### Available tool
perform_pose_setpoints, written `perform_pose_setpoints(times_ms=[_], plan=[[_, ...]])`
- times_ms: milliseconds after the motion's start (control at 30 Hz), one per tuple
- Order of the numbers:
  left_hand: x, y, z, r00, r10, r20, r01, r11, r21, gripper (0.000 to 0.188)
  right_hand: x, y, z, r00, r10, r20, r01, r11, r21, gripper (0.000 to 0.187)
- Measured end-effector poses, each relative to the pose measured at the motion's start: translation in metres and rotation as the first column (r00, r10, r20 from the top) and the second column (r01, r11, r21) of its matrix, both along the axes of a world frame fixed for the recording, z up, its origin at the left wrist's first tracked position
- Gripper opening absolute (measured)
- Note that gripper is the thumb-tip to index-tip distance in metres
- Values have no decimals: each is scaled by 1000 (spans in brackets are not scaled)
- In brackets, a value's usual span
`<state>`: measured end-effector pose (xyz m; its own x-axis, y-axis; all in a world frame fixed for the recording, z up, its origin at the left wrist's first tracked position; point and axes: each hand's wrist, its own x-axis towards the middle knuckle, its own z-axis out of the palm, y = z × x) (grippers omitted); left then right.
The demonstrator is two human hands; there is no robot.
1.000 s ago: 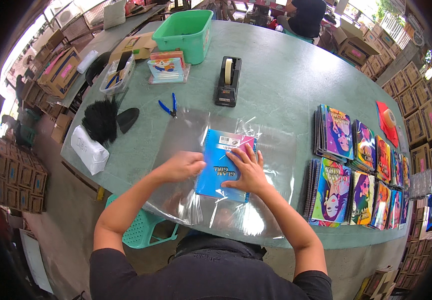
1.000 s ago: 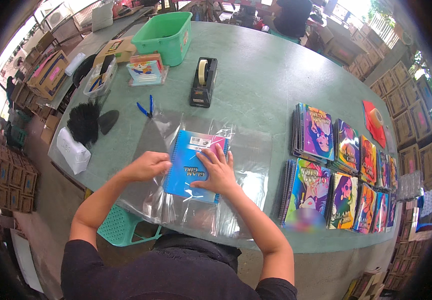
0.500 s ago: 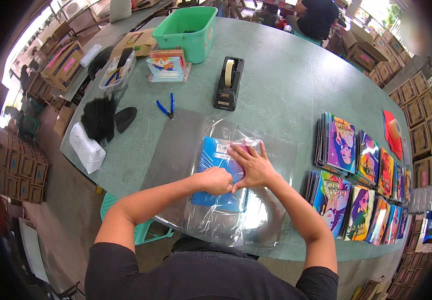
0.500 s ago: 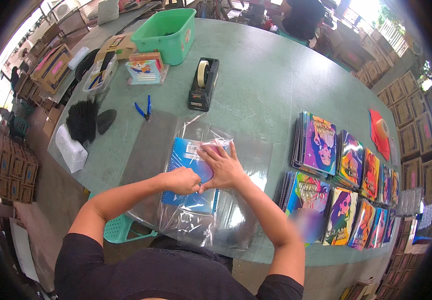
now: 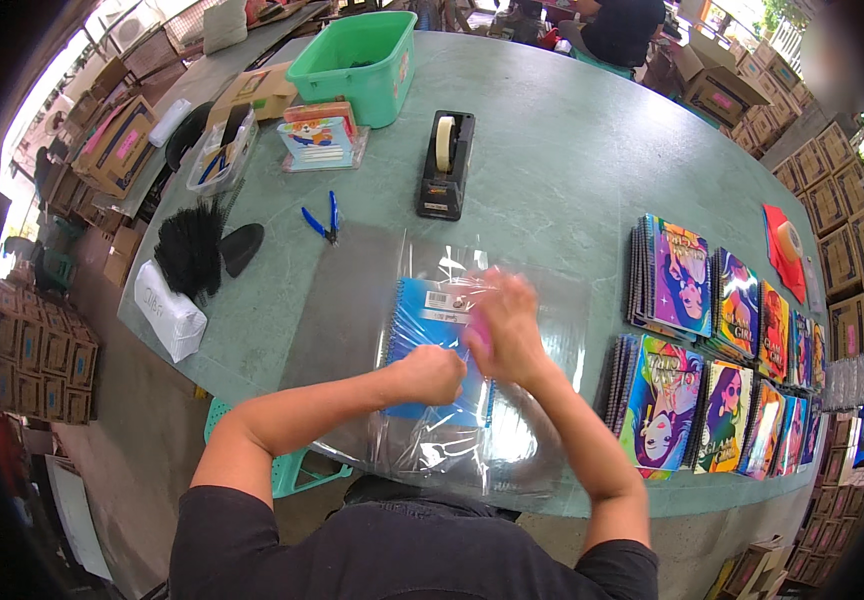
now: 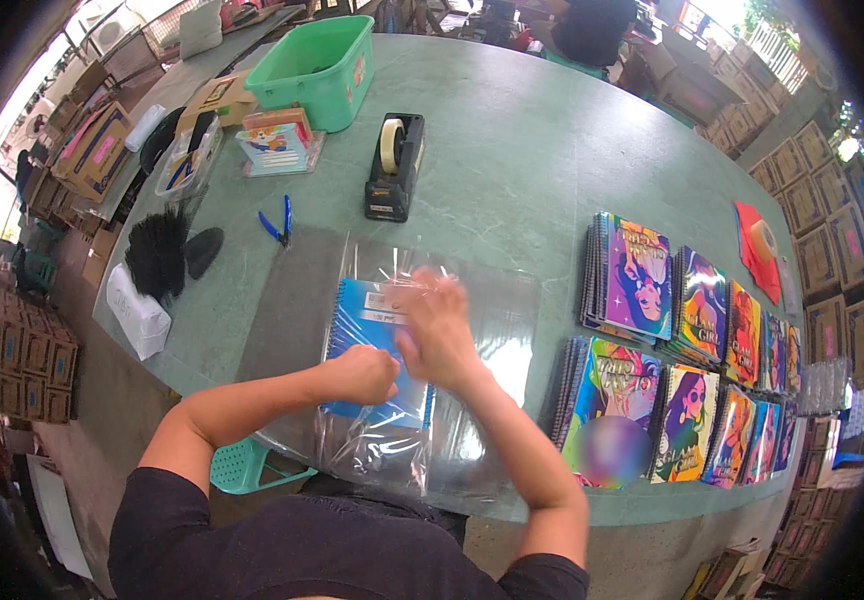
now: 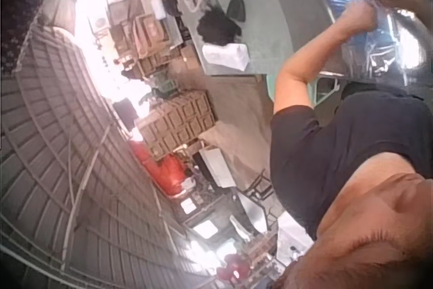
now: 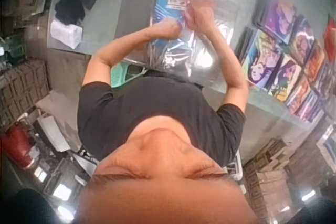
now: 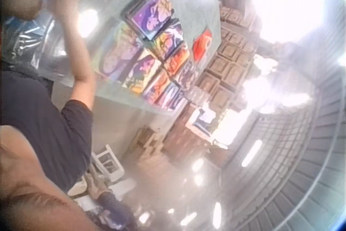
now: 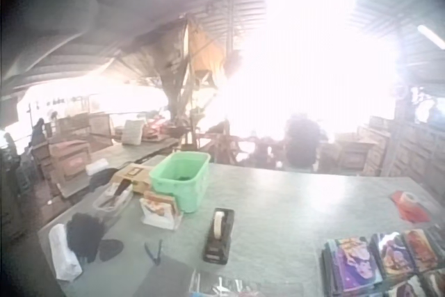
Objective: The person places a notebook onto a plastic sheet, folds the sheet around the notebook, and secures it with adhesive tape from a dispenser.
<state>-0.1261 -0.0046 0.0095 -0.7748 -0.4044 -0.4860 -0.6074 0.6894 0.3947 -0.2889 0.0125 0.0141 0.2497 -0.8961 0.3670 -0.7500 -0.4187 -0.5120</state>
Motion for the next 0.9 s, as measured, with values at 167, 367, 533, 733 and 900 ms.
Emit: perform_pose_setpoints(times_ms=[167, 367, 533, 733, 900], plan=[[1, 18, 15, 997, 80, 12, -81, 996, 32, 46, -14, 29, 18, 812, 484, -328, -299, 826, 478, 92], [35, -17, 24, 981, 57, -187, 13, 935, 355, 47, -12, 36, 9, 826, 387, -410, -168, 863, 477, 79], [120, -169, -61, 417, 480, -772, -899, 340, -275, 24, -4, 39, 10, 845, 329, -421, -95, 868, 488, 65], [138, -215, -79, 564, 640, -522, -816, 334, -473, 24, -3, 48, 8, 874, 263, -409, -36, 874, 485, 66], [134, -201, -56, 623, 546, -560, -782, 403, -476, 23, 0, 57, -4, 919, 213, -332, -51, 899, 436, 67]])
